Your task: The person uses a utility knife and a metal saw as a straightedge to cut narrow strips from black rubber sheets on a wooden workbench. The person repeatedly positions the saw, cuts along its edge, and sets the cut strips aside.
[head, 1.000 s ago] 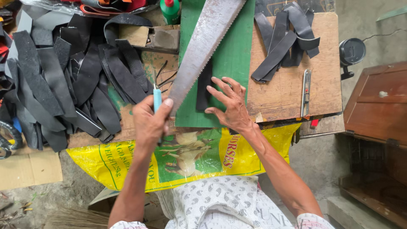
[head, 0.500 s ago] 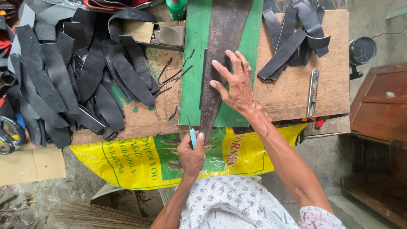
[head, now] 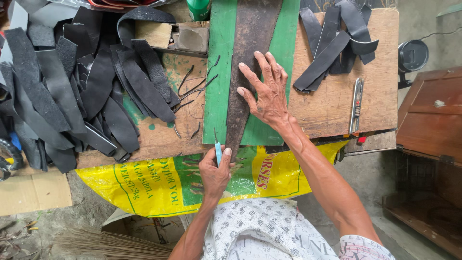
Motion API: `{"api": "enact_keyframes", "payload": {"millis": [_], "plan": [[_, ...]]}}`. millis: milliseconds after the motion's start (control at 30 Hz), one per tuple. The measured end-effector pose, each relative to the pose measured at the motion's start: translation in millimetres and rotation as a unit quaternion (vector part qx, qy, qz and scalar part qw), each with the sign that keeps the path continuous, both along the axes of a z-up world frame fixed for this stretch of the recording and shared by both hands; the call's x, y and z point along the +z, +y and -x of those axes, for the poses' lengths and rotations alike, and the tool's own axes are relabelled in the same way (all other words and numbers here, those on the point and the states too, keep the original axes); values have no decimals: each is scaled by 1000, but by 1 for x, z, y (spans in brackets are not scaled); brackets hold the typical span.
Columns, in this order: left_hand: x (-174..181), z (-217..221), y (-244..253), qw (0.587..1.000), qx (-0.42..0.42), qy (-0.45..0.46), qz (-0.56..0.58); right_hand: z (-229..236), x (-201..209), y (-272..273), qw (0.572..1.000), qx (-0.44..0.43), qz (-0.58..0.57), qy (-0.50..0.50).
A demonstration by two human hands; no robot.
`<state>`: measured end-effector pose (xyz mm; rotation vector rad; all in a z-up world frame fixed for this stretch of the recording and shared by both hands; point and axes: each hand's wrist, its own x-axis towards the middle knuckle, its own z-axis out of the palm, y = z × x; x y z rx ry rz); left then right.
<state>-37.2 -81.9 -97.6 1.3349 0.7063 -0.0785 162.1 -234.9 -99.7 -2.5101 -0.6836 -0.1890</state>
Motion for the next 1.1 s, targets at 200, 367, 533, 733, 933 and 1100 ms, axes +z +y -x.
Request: {"api": "enact_keyframes", "payload": {"millis": [200,367,533,733,933,1100], "plan": [[1,-2,1,1000,-5,-5,-10,0,-3,1,1000,-3,22,1],[-2,-1,2,1000,0,12,1,-1,-4,2,1000,-4,24,3],[-4,-2,2,1000,-1,-21,8,-1,-5,2,999,-7,31,7],[1,-3,6,1000,-12,19,1,0,-5,3,999,-3,40,11],[2,-5,8,1000,-25,8,0,-3,5,-4,997,27,45,60],[2,-5,8,1000,-25,15,-1,-4,7,-6,995,39,54,68]]}}
